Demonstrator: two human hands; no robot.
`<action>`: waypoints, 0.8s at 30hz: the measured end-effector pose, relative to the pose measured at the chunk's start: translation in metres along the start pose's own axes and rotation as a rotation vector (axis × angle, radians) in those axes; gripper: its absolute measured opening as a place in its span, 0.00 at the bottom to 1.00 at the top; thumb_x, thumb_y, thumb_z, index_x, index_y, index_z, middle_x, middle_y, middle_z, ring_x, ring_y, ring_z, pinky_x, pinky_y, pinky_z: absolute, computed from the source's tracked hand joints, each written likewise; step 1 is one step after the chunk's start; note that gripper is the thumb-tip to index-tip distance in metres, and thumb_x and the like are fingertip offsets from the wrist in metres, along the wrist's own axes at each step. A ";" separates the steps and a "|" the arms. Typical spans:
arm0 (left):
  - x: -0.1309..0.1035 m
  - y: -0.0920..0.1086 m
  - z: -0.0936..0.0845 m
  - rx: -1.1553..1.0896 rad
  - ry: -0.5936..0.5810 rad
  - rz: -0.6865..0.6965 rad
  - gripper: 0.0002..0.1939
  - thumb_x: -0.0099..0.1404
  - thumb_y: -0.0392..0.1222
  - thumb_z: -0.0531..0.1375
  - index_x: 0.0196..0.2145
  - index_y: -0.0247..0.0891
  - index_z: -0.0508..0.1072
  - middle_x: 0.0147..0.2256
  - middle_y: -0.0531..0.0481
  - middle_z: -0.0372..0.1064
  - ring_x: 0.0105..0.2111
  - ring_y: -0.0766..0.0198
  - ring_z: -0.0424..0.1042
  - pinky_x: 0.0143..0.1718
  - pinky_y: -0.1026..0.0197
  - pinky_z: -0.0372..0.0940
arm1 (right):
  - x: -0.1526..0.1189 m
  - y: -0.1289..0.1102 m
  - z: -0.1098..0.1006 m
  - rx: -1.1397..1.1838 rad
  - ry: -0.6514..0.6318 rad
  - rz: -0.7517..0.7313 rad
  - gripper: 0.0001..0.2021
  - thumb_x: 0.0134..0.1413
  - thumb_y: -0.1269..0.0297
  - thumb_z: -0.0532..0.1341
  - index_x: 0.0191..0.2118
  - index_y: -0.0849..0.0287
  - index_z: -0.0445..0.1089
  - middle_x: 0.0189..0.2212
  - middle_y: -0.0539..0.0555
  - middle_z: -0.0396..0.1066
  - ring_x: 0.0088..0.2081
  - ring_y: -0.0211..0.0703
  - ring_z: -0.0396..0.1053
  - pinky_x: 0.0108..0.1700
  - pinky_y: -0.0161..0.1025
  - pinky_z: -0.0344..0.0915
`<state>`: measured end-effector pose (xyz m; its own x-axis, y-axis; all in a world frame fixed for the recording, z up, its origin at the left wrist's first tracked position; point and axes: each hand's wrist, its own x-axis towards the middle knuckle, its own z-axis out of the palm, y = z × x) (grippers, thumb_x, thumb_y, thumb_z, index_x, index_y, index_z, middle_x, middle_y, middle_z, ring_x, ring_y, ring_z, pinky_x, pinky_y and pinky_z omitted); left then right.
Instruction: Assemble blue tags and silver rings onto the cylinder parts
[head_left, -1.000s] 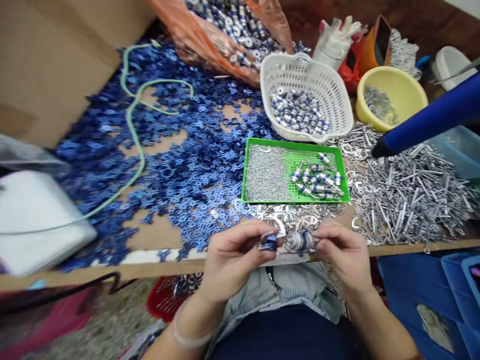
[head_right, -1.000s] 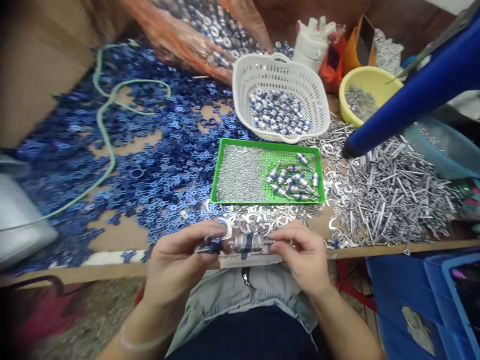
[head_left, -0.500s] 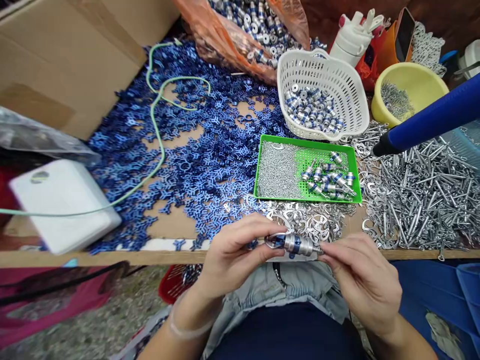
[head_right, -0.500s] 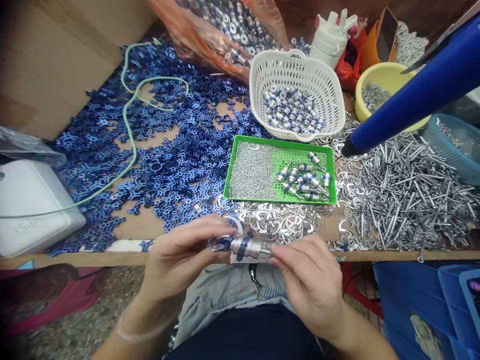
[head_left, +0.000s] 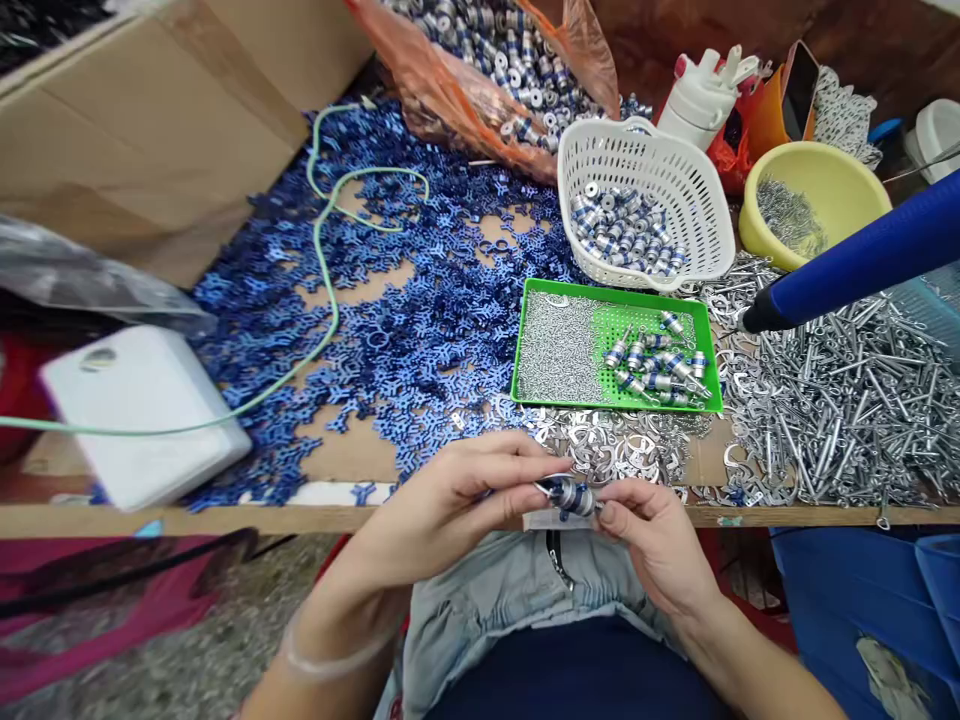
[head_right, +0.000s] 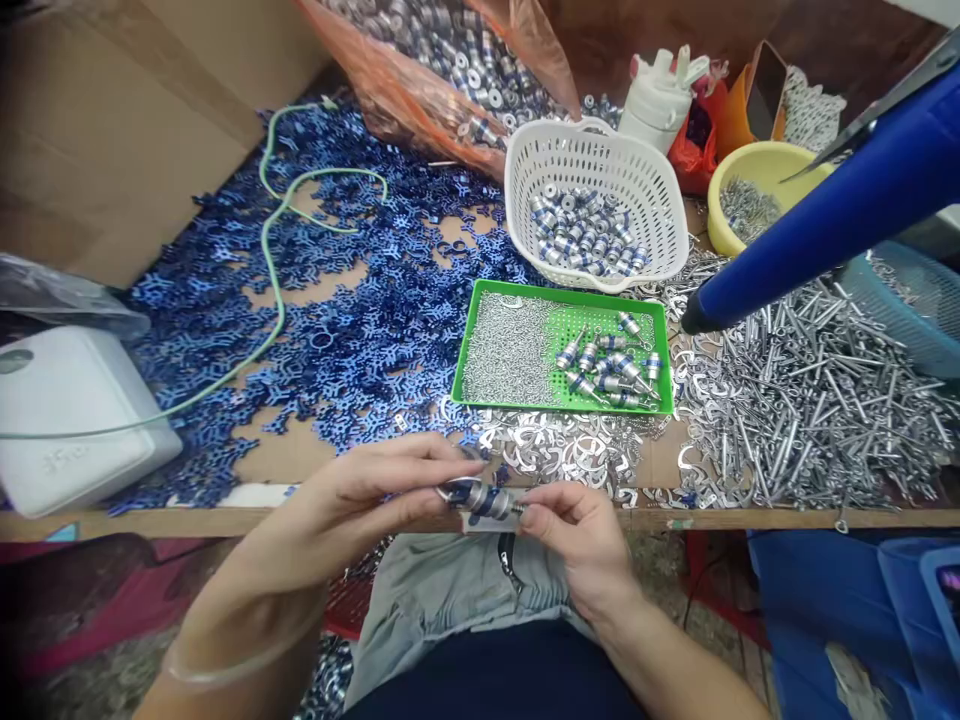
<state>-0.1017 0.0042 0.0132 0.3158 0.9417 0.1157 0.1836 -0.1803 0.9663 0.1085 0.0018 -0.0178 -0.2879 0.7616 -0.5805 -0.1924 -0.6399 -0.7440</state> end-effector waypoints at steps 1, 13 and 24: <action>0.001 -0.002 0.000 -0.072 -0.012 -0.027 0.12 0.63 0.36 0.56 0.42 0.42 0.75 0.31 0.45 0.71 0.28 0.63 0.71 0.27 0.63 0.69 | 0.000 0.001 -0.001 -0.009 0.026 -0.034 0.10 0.32 0.60 0.72 0.25 0.56 0.75 0.18 0.48 0.72 0.22 0.32 0.67 0.27 0.30 0.64; 0.013 -0.002 0.081 -0.915 0.367 -0.083 0.09 0.60 0.49 0.49 0.29 0.41 0.56 0.17 0.56 0.53 0.17 0.67 0.57 0.22 0.59 0.63 | 0.004 0.021 0.013 -0.155 0.060 -0.342 0.07 0.43 0.63 0.67 0.24 0.57 0.69 0.25 0.48 0.70 0.28 0.35 0.67 0.34 0.34 0.65; -0.001 -0.028 0.065 0.750 0.506 0.594 0.08 0.54 0.36 0.54 0.34 0.35 0.64 0.23 0.47 0.67 0.20 0.64 0.64 0.21 0.63 0.60 | -0.033 -0.024 0.012 -0.801 -0.187 -0.584 0.24 0.53 0.76 0.54 0.54 0.46 0.61 0.49 0.51 0.66 0.51 0.42 0.62 0.55 0.43 0.60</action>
<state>-0.0471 -0.0102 -0.0289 0.1527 0.6238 0.7665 0.7050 -0.6123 0.3579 0.1113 -0.0086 0.0233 -0.5054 0.8617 -0.0442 0.3168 0.1377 -0.9384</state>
